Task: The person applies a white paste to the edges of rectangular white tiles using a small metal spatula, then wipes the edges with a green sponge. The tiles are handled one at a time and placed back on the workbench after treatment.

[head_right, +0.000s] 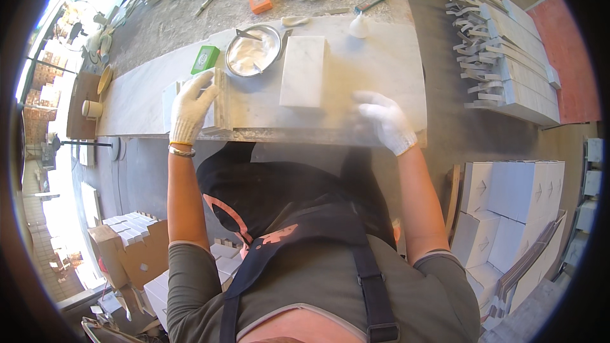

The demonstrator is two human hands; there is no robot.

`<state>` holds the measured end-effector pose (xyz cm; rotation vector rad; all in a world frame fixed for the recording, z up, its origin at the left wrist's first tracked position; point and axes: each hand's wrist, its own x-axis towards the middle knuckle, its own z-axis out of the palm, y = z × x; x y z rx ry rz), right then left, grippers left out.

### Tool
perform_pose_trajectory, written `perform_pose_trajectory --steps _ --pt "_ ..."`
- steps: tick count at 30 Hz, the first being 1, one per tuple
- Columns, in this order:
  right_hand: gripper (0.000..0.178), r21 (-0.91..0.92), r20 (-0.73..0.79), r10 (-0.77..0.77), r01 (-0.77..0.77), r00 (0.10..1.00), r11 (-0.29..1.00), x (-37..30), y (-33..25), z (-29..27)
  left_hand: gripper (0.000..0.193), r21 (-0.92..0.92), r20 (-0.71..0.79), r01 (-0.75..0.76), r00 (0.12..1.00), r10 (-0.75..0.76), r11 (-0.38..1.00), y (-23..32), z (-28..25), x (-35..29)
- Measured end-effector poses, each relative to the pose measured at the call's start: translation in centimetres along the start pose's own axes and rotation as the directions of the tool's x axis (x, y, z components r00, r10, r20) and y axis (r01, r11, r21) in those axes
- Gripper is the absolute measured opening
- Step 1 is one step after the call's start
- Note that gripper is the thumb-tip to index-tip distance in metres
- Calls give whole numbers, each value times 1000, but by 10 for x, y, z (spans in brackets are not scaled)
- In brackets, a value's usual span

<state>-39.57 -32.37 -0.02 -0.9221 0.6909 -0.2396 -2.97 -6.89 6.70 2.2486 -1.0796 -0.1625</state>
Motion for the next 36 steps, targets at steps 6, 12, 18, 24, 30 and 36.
perform_pose_trajectory --steps 6,12,18,24,30,36 --pt "48 3 -3 -28 28 1000 1000 2 2 -1 48 44 126 -385 918 377 922 85 72 28" --pt "50 49 16 -2 1 1000 999 -2 -1 0 58 334 222 -555 832 508 762 145 119 56" --pt "50 68 47 21 -25 999 997 -6 -8 2 54 263 118 -683 724 680 682 157 128 25" --pt "50 52 50 4 -7 999 999 -7 -7 3 55 -8 271 -658 724 635 753 157 98 -41" --pt "49 10 58 -48 48 997 999 -2 -2 -1 33 -254 -43 -143 990 136 957 122 73 -70" --pt "42 71 35 -9 7 999 997 0 2 -2 46 -225 -67 92 992 -109 970 86 70 -75"
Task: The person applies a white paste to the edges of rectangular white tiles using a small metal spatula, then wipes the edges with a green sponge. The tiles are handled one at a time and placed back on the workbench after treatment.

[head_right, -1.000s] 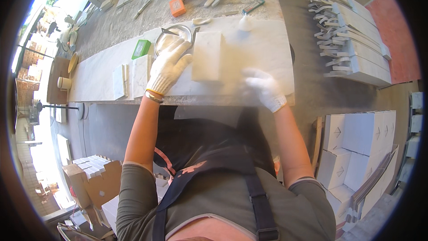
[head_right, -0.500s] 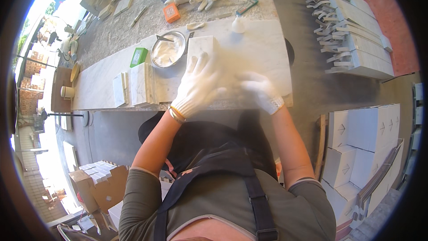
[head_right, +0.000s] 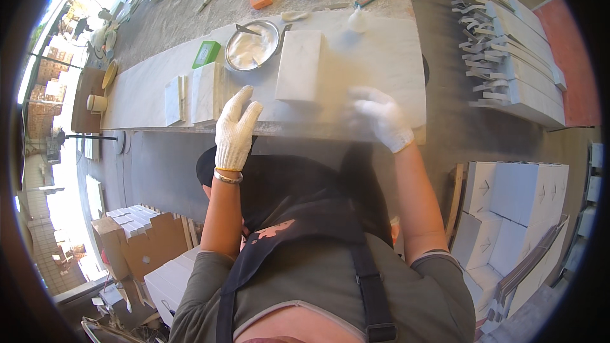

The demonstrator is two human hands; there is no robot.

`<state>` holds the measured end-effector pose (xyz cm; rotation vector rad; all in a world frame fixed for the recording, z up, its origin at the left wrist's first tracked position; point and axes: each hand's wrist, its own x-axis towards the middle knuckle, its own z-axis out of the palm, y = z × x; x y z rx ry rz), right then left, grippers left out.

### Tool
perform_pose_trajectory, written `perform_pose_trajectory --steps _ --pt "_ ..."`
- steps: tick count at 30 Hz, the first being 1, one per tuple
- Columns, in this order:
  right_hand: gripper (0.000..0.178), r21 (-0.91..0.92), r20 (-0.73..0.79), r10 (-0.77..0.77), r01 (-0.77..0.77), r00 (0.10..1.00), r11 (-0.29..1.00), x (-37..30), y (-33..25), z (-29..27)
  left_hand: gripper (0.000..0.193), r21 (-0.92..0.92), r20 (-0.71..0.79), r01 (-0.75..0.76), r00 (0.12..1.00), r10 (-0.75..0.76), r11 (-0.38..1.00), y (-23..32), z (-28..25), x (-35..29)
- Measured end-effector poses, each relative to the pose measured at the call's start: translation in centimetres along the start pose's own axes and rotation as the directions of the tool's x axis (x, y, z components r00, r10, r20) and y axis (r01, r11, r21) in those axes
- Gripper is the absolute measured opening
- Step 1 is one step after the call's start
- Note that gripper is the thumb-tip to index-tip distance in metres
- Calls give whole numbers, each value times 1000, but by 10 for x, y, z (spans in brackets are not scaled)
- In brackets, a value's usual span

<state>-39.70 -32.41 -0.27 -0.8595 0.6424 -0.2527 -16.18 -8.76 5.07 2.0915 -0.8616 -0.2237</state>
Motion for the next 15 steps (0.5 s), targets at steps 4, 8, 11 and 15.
perform_pose_trajectory --steps 4,8,11,15 --pt "45 -4 3 16 -16 1000 1000 0 1 -2 67 -69 93 98 991 -91 993 9 14 5" --pt "48 -40 -12 -32 32 999 999 2 2 -2 89 110 113 -26 994 13 994 39 35 14" --pt "51 -93 -2 -38 38 999 995 2 2 -2 101 216 170 -81 984 44 973 66 55 36" --pt "51 -54 10 -27 28 1000 998 -1 -1 -1 104 363 193 -17 979 -57 932 90 72 57"
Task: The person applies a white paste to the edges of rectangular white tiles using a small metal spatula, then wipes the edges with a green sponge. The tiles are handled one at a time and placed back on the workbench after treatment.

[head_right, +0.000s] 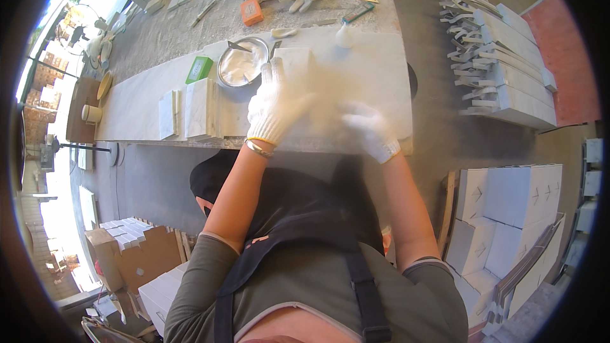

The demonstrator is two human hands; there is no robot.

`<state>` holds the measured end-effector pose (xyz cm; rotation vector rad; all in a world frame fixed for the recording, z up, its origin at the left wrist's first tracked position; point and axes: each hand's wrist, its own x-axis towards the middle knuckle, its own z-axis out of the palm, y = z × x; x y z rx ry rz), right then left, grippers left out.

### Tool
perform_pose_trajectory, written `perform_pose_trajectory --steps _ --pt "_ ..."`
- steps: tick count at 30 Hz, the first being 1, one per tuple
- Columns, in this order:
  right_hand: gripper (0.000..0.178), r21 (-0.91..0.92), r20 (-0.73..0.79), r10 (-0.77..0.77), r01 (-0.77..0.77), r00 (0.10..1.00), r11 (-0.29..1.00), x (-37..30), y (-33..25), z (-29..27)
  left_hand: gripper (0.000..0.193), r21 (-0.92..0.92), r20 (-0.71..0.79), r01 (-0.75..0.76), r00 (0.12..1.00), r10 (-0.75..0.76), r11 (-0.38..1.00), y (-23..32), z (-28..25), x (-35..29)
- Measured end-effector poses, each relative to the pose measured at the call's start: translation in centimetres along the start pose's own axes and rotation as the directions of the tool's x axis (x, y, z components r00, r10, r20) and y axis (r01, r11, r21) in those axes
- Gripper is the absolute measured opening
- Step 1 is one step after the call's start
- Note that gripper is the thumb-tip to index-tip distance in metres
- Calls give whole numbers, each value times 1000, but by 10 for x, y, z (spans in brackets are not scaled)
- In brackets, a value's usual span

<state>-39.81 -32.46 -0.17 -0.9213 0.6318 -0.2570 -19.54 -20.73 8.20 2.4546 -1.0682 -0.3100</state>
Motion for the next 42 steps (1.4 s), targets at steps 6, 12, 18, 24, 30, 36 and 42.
perform_pose_trajectory --steps 6,12,18,24,30,36,42 --pt "50 69 26 41 -43 999 997 -5 -6 5 98 -41 -31 16 999 -17 999 2 0 2" --pt "52 76 66 27 -32 997 997 -1 -2 -2 67 -50 -152 -172 975 163 984 -6 1 -17" --pt "49 8 -51 11 -11 999 1000 -2 -8 10 50 -42 -163 -336 932 325 941 -31 -1 -38" --pt "41 -400 -9 -263 238 965 885 32 -92 36 47 -19 -288 -405 878 383 914 -40 12 -37" --pt "44 -814 194 -268 307 944 494 163 -143 106 42 -114 -280 -384 897 341 916 -45 18 -37" --pt "56 -902 144 81 98 986 420 266 -121 148 41 -152 -399 -401 861 315 903 -52 24 -39" --pt "30 -836 129 341 -83 931 543 294 -108 152 44 -179 -408 -396 863 299 900 -52 27 -40"
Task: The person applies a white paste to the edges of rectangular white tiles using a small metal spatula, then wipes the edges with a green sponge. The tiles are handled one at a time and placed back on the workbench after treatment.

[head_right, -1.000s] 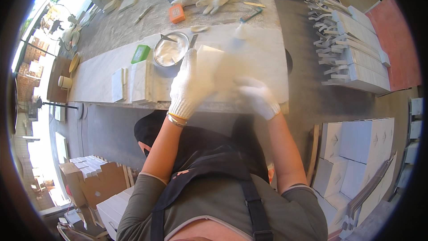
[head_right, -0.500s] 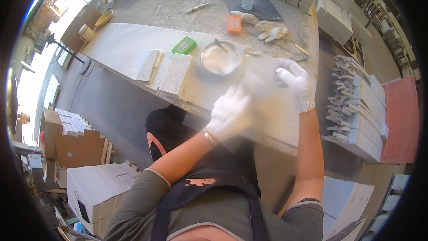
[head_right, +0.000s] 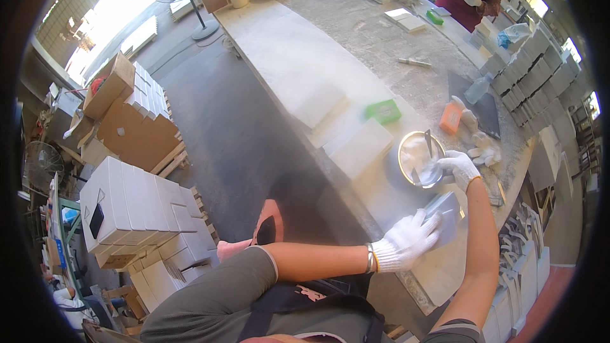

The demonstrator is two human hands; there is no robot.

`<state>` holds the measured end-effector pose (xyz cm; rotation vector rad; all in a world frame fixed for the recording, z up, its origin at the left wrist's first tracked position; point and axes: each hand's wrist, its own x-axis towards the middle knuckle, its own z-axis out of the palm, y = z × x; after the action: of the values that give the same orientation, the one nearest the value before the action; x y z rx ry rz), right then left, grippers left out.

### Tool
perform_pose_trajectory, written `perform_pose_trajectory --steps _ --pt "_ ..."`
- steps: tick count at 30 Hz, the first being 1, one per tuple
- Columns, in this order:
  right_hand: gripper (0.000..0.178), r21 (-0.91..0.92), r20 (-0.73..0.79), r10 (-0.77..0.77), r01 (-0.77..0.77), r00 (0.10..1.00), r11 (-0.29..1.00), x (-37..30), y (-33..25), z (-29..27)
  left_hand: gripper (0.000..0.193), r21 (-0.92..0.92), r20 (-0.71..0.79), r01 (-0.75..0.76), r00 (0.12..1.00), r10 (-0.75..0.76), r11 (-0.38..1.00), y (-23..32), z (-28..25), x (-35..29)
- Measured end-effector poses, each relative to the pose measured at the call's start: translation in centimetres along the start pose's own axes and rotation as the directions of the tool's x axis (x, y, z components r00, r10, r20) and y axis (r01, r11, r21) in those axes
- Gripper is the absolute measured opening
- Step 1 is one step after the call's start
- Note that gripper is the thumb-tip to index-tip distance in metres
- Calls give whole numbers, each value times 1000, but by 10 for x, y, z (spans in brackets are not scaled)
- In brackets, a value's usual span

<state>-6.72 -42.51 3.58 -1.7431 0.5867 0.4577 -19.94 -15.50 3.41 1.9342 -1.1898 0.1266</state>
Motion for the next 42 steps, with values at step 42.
perform_pose_trajectory --steps 42 --pt "31 315 -574 -37 262 818 912 -307 255 -14 59 125 160 18 986 -38 992 6 -2 0"
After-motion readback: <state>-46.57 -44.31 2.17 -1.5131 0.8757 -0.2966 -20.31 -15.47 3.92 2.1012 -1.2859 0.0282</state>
